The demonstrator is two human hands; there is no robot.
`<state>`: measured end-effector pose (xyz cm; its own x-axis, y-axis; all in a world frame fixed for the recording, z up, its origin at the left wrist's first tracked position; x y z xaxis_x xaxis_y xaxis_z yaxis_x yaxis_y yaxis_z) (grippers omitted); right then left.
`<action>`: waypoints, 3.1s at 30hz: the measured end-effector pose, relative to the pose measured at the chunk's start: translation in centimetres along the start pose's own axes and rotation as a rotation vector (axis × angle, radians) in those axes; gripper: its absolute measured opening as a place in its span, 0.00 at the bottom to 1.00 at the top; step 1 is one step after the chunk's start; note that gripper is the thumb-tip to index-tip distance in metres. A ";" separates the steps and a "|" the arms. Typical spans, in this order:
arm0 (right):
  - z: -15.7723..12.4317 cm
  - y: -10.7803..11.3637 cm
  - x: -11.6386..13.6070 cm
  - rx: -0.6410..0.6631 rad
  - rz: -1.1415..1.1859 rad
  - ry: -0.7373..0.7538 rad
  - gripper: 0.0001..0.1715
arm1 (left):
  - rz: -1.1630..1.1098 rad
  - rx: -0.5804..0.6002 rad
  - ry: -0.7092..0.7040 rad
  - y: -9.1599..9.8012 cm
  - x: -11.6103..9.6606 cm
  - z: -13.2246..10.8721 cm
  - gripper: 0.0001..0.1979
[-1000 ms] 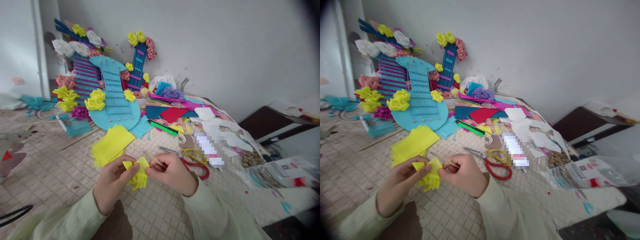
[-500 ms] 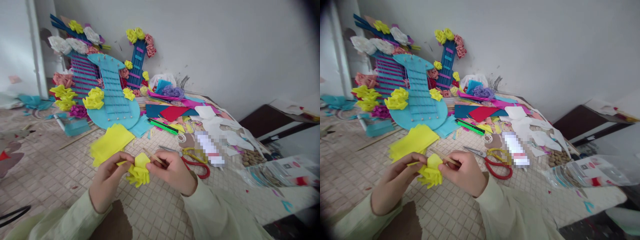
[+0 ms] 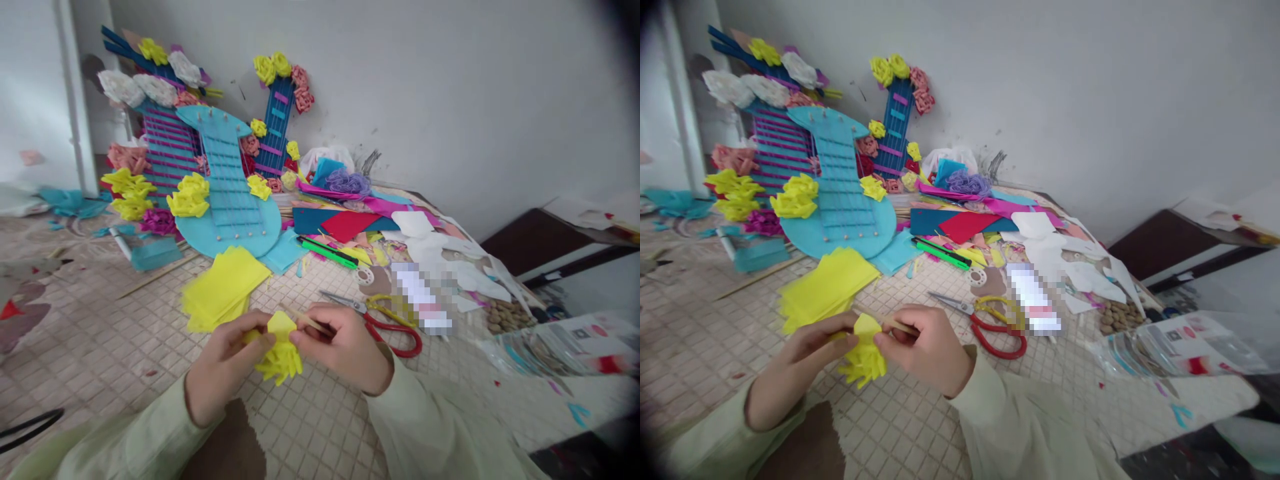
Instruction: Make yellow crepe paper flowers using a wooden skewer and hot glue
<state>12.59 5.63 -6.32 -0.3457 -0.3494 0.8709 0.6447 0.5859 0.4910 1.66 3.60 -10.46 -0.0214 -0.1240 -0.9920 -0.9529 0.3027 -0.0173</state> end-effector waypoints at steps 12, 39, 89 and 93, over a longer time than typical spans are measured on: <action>0.0 -0.5 0.5 0.060 -0.003 0.014 0.19 | 0.144 -0.010 -0.003 -0.3 -1.2 -0.2 0.08; -0.8 -0.2 2.4 -0.005 -0.438 0.217 0.09 | 0.246 -0.051 0.008 0.2 -0.5 -0.6 0.09; -1.1 -0.1 2.8 -0.134 -0.305 0.337 0.10 | 0.361 -0.012 -0.041 -0.6 -1.0 -0.7 0.11; -1.1 -0.3 2.8 -0.124 -0.365 0.330 0.09 | 0.302 0.031 0.000 -0.9 -0.1 -0.7 0.13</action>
<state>12.18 3.63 -4.03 -0.3429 -0.7396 0.5792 0.6051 0.2977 0.7384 2.33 2.66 -10.29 -0.3021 -0.0236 -0.9530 -0.8938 0.3545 0.2746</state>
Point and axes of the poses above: each hand's wrist, its own z-axis towards the middle knuckle, its own y-axis out of the back of the hand, x = y × z, the point moved 10 cm from there along z, towards the middle knuckle, and after that the axes turned 14 degrees about x, right-handed, at the moved point
